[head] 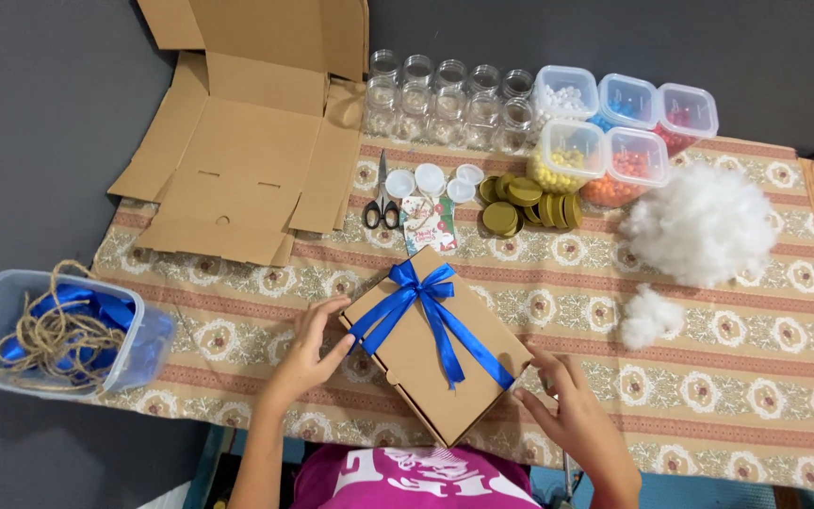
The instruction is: The person ties a blue ribbon around a small cardboard box, forming a bow on top. Then the person picks up a small gift tag and attaches it to the ribbon on the box.
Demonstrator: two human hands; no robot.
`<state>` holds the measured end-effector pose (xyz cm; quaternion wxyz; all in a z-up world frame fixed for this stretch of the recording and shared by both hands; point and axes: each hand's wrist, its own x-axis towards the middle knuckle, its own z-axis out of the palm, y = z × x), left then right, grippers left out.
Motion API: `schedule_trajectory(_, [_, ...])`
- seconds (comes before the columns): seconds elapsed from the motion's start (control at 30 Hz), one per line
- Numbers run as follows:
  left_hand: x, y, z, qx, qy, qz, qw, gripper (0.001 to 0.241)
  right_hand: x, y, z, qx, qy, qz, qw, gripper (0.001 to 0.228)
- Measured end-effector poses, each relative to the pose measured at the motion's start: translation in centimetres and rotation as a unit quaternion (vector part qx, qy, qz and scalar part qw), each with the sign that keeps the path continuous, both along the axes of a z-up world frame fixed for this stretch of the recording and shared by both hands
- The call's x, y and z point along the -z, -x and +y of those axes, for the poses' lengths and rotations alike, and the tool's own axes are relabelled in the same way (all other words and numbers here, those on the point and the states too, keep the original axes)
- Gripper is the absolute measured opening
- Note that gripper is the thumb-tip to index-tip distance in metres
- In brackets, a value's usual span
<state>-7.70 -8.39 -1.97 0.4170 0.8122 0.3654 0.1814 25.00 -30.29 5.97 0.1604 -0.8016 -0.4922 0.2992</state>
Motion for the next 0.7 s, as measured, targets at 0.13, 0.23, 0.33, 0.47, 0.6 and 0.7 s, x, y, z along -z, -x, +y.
schedule_trajectory(0.13, [-0.4,-0.2,-0.7,-0.017,0.077,-0.016,0.997,0.06,6.3,-1.7,-0.9,-0.06,-0.128,0.008,0.99,0.076])
schedule_trajectory(0.23, [0.3,-0.3,-1.0,-0.027,0.084,-0.042,0.995,0.06,8.1,-1.8,-0.2,0.009,-0.151,0.108,0.982,0.08])
schedule_trajectory(0.33, [1.7,-0.3,-1.5,-0.048,0.087,-0.038,0.994,0.061,8.8,-2.0,0.6,-0.007,-0.119,0.152,0.981,0.071])
schedule_trajectory(0.47, [3.1,-0.1,-2.3,-0.058,0.059,-0.092,0.992,0.061,11.0,-2.1,1.0,0.023,-0.153,0.19,0.969,0.073])
schedule_trajectory(0.6, [4.2,0.1,-3.0,-0.078,0.161,-0.195,0.964,0.057,12.3,-1.3,1.0,0.042,-0.206,0.168,0.963,0.074])
schedule_trajectory(0.7, [7.8,1.0,-3.6,-0.088,0.144,-0.292,0.941,0.058,12.8,-0.8,0.6,0.04,-0.243,0.185,0.951,0.073])
